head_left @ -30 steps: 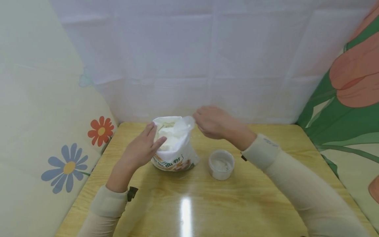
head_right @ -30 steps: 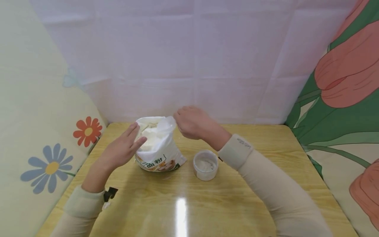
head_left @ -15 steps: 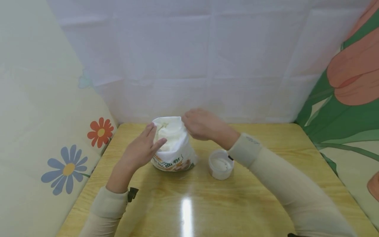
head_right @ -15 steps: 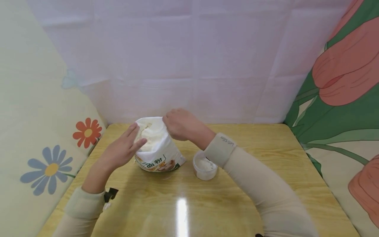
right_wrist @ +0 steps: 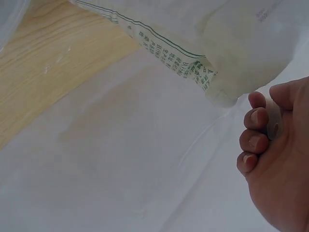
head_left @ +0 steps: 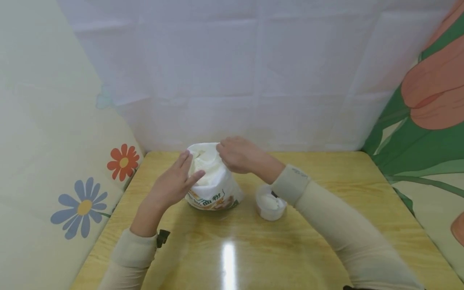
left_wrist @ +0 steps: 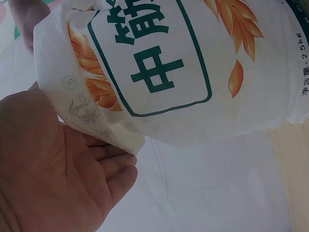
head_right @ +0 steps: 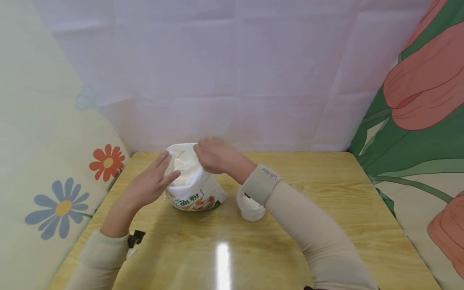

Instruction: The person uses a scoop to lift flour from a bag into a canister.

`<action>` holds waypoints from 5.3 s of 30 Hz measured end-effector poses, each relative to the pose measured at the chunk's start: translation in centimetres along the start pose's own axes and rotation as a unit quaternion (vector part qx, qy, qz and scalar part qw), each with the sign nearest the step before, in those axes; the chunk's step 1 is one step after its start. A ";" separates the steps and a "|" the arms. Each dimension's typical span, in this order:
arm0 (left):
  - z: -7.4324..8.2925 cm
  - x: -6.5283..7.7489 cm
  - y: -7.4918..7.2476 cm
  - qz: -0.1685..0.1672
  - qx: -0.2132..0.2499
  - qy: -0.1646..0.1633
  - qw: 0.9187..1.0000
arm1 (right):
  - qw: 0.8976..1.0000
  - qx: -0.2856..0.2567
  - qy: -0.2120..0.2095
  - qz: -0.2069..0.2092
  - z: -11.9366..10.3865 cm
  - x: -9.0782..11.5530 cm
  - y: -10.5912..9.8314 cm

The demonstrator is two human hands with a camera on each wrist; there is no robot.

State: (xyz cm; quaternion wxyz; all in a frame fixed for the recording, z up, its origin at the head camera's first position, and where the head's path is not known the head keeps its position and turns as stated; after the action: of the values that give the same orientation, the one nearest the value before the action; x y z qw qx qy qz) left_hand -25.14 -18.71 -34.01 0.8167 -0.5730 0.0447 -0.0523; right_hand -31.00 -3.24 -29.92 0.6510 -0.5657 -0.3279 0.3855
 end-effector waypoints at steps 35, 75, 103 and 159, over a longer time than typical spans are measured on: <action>-0.2 0.0 -0.2 0.004 0.002 -0.008 1.000 | 0.979 -0.165 0.051 0.110 2.3 2.6 1.1; 0.5 0.1 -0.2 0.001 -0.020 -0.007 1.000 | 0.965 -0.189 0.069 0.166 3.8 6.8 -0.7; 0.8 0.2 -0.2 -0.003 -0.022 -0.010 1.000 | 0.962 -0.178 0.087 0.187 5.3 11.8 -0.7; 0.6 0.3 0.0 -0.003 -0.013 -0.010 1.000 | 0.950 -0.183 0.134 0.216 5.1 22.8 5.4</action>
State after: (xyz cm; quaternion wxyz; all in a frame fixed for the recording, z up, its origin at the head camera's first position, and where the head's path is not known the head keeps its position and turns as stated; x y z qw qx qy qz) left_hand -24.81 -18.25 -33.78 0.8094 -0.5841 0.0352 -0.0487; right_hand -25.01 19.51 -34.74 0.4756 -0.7787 -0.1725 0.3711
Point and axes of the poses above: each hand's wrist, its own x-axis away from the middle knuckle, its own y-axis out of the palm, z = x × y, the point moved 7 cm from there along -x, towards the middle knuckle, and after that the axes turned 8 degrees about -y, right-handed, at the moved point
